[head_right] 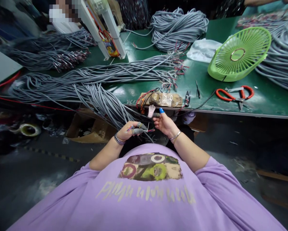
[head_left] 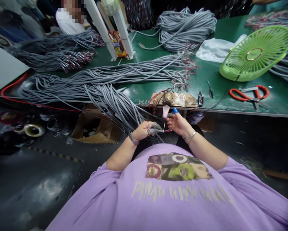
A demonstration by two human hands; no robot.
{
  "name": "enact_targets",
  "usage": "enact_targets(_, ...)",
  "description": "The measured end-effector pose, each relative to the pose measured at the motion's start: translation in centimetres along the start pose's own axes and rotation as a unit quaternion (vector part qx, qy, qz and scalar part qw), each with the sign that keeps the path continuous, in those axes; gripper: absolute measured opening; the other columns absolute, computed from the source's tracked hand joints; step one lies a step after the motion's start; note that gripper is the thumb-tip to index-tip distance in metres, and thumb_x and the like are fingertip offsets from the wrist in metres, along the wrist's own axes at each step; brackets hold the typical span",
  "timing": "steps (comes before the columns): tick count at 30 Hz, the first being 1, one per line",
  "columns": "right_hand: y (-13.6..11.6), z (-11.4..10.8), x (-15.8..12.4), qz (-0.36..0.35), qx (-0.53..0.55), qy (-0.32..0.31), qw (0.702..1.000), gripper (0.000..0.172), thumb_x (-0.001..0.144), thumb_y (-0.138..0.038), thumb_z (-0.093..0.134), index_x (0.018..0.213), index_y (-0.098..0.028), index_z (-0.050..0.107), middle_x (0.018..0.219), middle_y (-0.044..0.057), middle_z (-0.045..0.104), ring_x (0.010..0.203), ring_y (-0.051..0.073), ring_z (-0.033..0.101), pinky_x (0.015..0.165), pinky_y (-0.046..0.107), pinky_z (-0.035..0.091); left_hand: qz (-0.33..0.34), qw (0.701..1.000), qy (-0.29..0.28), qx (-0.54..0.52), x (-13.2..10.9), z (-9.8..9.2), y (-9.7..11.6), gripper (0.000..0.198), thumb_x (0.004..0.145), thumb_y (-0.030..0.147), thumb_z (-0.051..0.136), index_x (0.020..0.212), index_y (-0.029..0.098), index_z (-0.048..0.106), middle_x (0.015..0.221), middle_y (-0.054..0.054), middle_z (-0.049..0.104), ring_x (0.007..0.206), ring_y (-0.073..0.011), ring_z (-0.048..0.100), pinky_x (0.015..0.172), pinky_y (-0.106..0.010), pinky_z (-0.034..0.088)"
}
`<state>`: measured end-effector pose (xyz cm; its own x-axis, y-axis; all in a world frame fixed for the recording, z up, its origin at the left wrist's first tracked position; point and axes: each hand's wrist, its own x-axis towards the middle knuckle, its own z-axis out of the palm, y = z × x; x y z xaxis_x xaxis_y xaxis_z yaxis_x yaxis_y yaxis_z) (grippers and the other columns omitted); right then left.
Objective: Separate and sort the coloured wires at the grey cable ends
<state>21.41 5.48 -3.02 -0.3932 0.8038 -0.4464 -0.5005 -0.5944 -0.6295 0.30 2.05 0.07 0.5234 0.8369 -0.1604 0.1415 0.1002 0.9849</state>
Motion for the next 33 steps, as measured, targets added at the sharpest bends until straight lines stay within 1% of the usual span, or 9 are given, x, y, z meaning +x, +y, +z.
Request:
enact_targets(4, -0.3, -0.4, -1.2, 0.028, -0.104, -0.052, 0.993, 0.052, 0.074, -0.07, 0.064, 0.075, -0.018, 0.058, 0.057, -0.002, 0.058, 0.043, 0.007, 0.046, 0.04, 0.019, 0.037, -0.006, 1.0, 0.014, 0.013, -0.2, -0.1, -0.2, 0.041, 0.068, 0.044, 0.078, 0.087, 0.009, 0.074, 0.056, 0.001, 0.058, 0.047, -0.006, 0.045, 0.045, -0.018, 0.032)
enact_targets(9, -0.6, 0.5, -3.4, -0.007, -0.336, -0.076, 0.939, 0.042, 0.059, -0.049, 0.083, 0.064, -0.016, 0.058, 0.053, -0.003, 0.055, 0.046, 0.007, 0.046, 0.042, 0.019, 0.038, 0.014, 0.999, 0.0, 0.036, 0.2, 0.0, -0.8, 0.043, 0.068, 0.049, 0.077, 0.082, 0.008, 0.072, 0.057, 0.0, 0.057, 0.049, -0.006, 0.043, 0.048, -0.019, 0.035)
enact_targets(15, 0.4, 1.5, -3.4, -0.096, -0.348, 0.011, 0.932, 0.024, 0.061, -0.036, 0.071, 0.059, -0.016, 0.058, 0.051, -0.004, 0.052, 0.045, 0.006, 0.04, 0.043, 0.02, 0.032, 0.024, 0.998, -0.017, 0.05, 0.5, 0.0, -1.1, 0.041, 0.07, 0.048, 0.075, 0.08, 0.008, 0.07, 0.058, 0.001, 0.055, 0.052, -0.0063, 0.045, 0.051, -0.018, 0.038)
enact_targets(18, 0.5, 0.9, -2.9, -0.144, -0.315, 0.097, 0.933, 0.022, 0.063, -0.036, 0.067, 0.06, -0.018, 0.054, 0.05, -0.005, 0.049, 0.044, 0.007, 0.039, 0.044, 0.021, 0.032, -0.005, 0.998, -0.043, 0.051, 0.3, -0.2, -1.3, 0.04, 0.071, 0.046, 0.075, 0.081, 0.008, 0.07, 0.058, 0.001, 0.056, 0.05, -0.0061, 0.045, 0.049, -0.018, 0.037)
enact_targets(20, 0.3, 0.4, -3.1, -0.207, -0.317, 0.118, 0.918, 0.023, 0.068, -0.037, 0.067, 0.063, -0.019, 0.054, 0.052, -0.004, 0.05, 0.047, 0.008, 0.041, 0.046, 0.022, 0.035, -0.034, 0.996, -0.072, 0.05, 0.3, -0.4, -1.6, 0.04, 0.072, 0.046, 0.075, 0.082, 0.008, 0.07, 0.06, -0.001, 0.059, 0.05, -0.0069, 0.047, 0.049, -0.018, 0.038)
enact_targets(23, -0.1, 0.1, -4.1, -0.32, -0.387, 0.049, 0.863, 0.02, 0.077, -0.037, 0.066, 0.073, -0.019, 0.061, 0.065, 0.0, 0.059, 0.058, 0.011, 0.051, 0.056, 0.026, 0.043, -0.042, 0.994, -0.089, 0.045, 0.7, -0.5, -2.2, 0.039, 0.073, 0.045, 0.075, 0.081, 0.007, 0.071, 0.068, -0.005, 0.066, 0.059, -0.0094, 0.055, 0.058, -0.02, 0.044)
enact_targets(27, 0.1, 0.8, -5.4, -0.429, -0.526, -0.078, 0.73, 0.022, 0.081, -0.027, 0.067, 0.101, -0.02, 0.066, 0.087, 0.005, 0.065, 0.069, 0.015, 0.055, 0.063, 0.029, 0.048, -0.019, 0.997, -0.052, 0.062, 1.4, -0.1, -2.3, 0.03, 0.074, 0.038, 0.074, 0.081, 0.009, 0.071, 0.073, -0.003, 0.067, 0.068, -0.0105, 0.056, 0.069, -0.022, 0.045)
enact_targets(30, 0.5, 1.3, -5.7, -0.473, -0.591, -0.093, 0.647, 0.038, 0.081, -0.021, 0.065, 0.119, -0.021, 0.059, 0.094, 0.006, 0.063, 0.064, 0.013, 0.052, 0.06, 0.028, 0.048, -0.025, 0.994, -0.064, 0.088, 1.6, 0.3, -1.8, 0.021, 0.076, 0.03, 0.069, 0.083, 0.01, 0.071, 0.072, 0.0, 0.066, 0.067, -0.01, 0.054, 0.068, -0.022, 0.044)
enact_targets(33, 0.6, 1.5, -5.9, -0.495, -0.62, -0.081, 0.603, 0.045, 0.082, -0.022, 0.065, 0.125, -0.021, 0.056, 0.101, 0.008, 0.062, 0.064, 0.013, 0.053, 0.06, 0.029, 0.049, -0.019, 0.992, -0.074, 0.101, 1.6, 0.4, -1.6, 0.018, 0.078, 0.027, 0.066, 0.084, 0.011, 0.071, 0.073, 0.0, 0.066, 0.068, -0.0105, 0.055, 0.069, -0.022, 0.045)
